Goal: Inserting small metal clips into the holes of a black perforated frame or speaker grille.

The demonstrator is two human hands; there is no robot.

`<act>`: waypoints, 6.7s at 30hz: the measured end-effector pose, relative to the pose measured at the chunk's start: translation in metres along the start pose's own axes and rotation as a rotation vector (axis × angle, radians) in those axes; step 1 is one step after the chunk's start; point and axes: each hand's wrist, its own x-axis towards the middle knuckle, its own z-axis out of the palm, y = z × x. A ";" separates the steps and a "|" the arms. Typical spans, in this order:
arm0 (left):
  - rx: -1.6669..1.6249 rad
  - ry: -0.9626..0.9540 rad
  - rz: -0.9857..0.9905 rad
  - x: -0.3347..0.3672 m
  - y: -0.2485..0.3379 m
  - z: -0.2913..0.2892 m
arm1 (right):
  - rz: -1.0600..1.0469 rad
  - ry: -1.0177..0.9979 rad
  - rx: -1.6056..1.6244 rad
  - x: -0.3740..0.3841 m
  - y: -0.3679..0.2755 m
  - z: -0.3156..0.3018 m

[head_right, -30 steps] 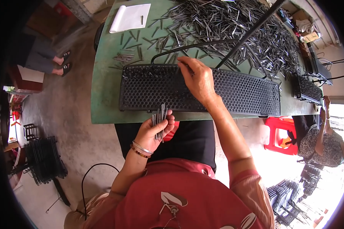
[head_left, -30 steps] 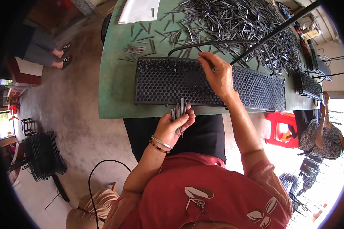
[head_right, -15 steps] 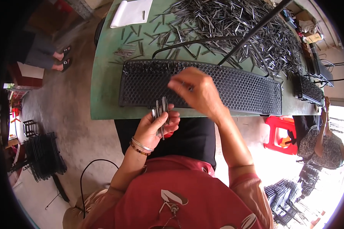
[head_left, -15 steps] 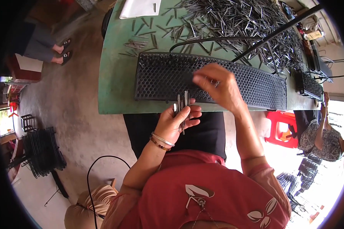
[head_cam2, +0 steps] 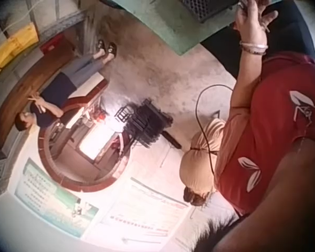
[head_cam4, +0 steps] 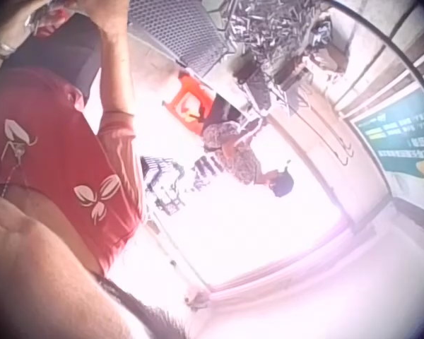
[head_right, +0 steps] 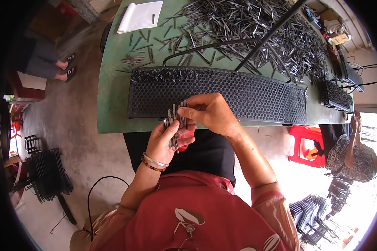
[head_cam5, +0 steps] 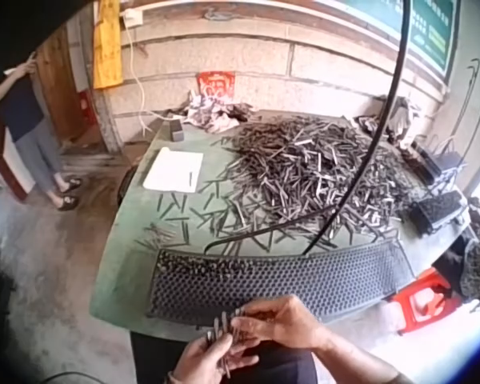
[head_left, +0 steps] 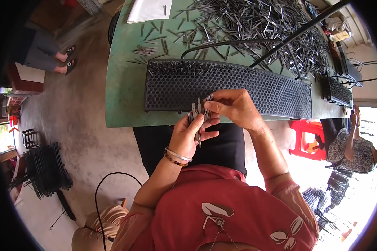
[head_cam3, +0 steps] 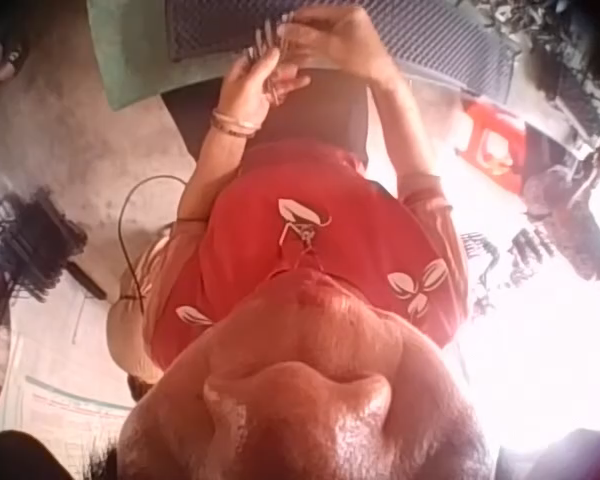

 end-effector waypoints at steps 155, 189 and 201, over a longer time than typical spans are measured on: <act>0.108 -0.075 0.052 -0.017 0.025 -0.027 | -0.125 -0.075 -0.083 0.027 -0.008 0.038; -0.067 0.132 0.081 -0.018 0.032 -0.069 | -0.505 0.250 -0.494 0.111 -0.009 0.088; -0.067 0.118 0.093 -0.019 0.030 -0.071 | -0.503 0.255 -0.282 0.112 0.002 0.097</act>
